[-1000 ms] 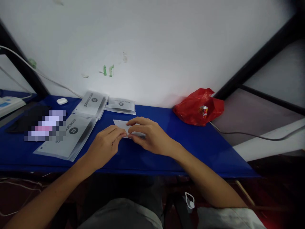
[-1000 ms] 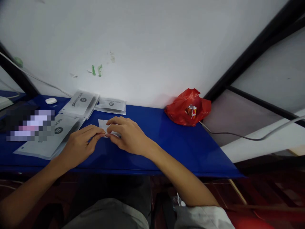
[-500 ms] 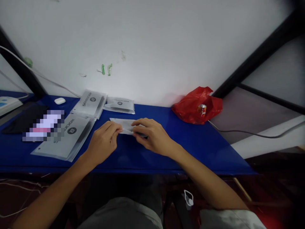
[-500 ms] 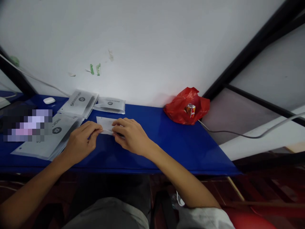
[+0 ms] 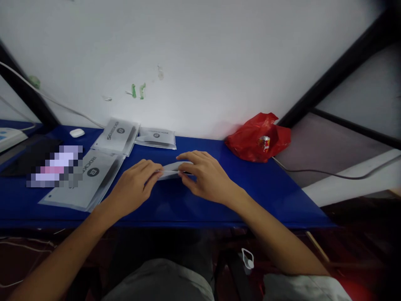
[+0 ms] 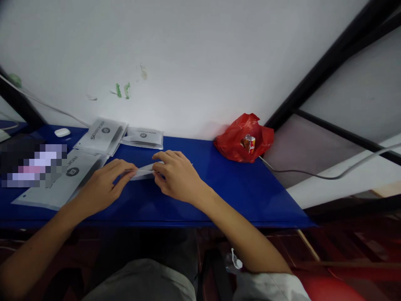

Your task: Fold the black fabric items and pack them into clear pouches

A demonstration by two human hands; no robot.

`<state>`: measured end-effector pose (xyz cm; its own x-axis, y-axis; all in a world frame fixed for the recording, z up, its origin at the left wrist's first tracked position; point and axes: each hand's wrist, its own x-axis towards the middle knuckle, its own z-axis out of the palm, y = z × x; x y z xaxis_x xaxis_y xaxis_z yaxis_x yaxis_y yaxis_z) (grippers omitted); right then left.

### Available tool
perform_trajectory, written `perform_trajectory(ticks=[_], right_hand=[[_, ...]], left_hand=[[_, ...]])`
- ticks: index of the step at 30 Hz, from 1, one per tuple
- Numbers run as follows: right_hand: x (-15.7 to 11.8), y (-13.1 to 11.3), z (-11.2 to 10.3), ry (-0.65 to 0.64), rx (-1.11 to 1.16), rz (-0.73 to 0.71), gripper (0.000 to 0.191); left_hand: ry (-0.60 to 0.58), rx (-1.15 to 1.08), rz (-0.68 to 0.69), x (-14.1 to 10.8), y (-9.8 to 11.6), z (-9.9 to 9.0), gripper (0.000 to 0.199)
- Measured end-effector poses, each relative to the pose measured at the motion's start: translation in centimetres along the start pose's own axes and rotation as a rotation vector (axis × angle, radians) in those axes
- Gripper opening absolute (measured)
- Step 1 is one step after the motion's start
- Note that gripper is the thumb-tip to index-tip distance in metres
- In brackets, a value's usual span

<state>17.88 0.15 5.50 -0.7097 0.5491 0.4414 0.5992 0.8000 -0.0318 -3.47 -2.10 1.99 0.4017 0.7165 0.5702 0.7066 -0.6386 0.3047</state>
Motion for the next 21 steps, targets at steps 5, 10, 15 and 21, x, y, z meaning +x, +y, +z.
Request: perform_trajectory(ticks=[5,10,15,21], right_hand=[[0.3,-0.7,0.2,-0.032,0.008,0.001,0.014],[0.5,-0.4,0.6,-0.027,0.082,-0.031,0.017],[0.4,-0.1,0.7,0.006,0.082,-0.059,0.014],[-0.4,0.7,0.9,0.024,0.024,-0.046,0.012]], left_hand=[[-0.017,0.113,0.149,0.7,0.5,0.7,0.021],[0.067,0.076,0.159,0.7,0.4,1.0,0.020],[0.098,0.161,0.187,0.7,0.4,0.9,0.019],[0.111,0.234,0.196,0.8,-0.3,1.0,0.024]])
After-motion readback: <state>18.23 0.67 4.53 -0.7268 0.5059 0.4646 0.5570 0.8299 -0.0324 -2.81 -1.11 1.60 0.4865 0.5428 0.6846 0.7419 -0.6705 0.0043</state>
